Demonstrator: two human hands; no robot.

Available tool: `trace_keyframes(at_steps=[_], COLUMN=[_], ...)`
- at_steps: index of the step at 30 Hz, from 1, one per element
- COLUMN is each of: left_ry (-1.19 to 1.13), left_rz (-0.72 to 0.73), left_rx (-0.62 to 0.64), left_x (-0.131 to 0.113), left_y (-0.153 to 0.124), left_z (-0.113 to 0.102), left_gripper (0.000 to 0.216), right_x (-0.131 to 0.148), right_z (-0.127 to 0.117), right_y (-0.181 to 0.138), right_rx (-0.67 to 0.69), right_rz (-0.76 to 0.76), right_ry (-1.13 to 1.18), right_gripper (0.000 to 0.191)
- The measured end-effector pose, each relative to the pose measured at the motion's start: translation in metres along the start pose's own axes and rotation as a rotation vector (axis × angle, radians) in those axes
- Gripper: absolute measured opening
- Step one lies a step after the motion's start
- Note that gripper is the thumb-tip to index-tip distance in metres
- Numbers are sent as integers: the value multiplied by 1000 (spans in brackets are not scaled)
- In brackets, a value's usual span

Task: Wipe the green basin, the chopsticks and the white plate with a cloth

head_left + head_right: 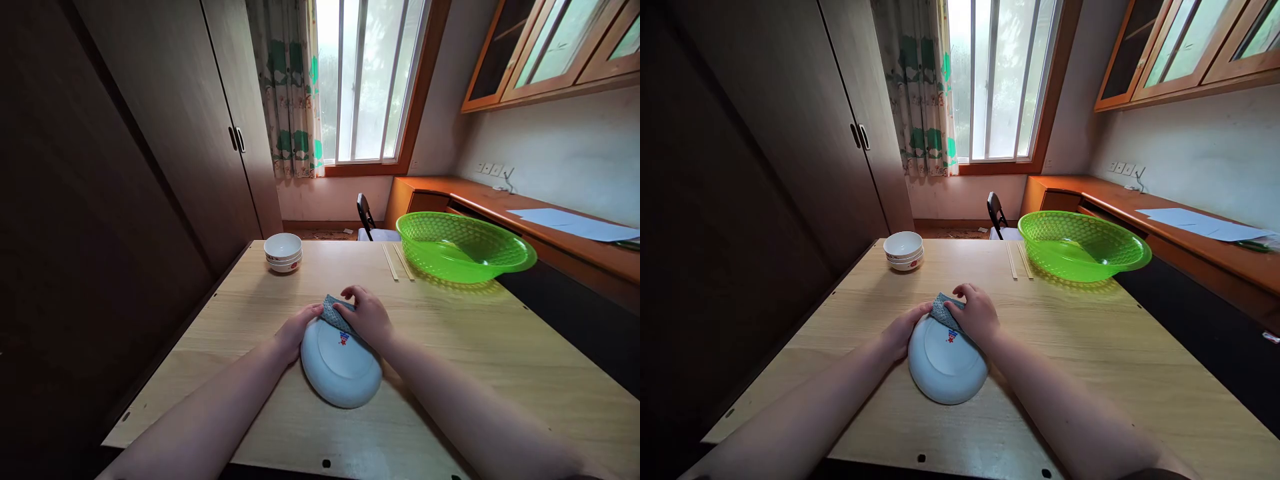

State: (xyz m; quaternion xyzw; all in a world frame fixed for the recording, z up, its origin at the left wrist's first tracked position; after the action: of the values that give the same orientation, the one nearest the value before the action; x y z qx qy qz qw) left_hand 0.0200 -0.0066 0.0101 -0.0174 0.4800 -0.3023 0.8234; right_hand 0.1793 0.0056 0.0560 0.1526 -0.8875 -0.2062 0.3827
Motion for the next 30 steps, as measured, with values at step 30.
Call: trace_keyframes(at_steps=[30], left_ry=[38], left_rz=[207], left_rx=[-82], left_x=[-18], left_y=[-9], left_z=[-1], left_gripper=[43], right_x=[2], right_z=[-3], right_y=[5], right_rx=[61], right_rz=[-57], right_ry=[106], right_gripper=[33])
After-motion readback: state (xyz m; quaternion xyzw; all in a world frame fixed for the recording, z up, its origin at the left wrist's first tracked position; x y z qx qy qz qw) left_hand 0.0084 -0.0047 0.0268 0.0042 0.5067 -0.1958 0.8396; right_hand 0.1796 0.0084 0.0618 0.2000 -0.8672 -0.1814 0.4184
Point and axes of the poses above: each hand's wrist, its own y-axis towards the middle knuckle, its own z-axis out of the palm, x = y × z, the point moved 5 cm from there along y, towards the middle knuckle, and after that the axes turned 5 degrees about -z, right-handed, at the moved point
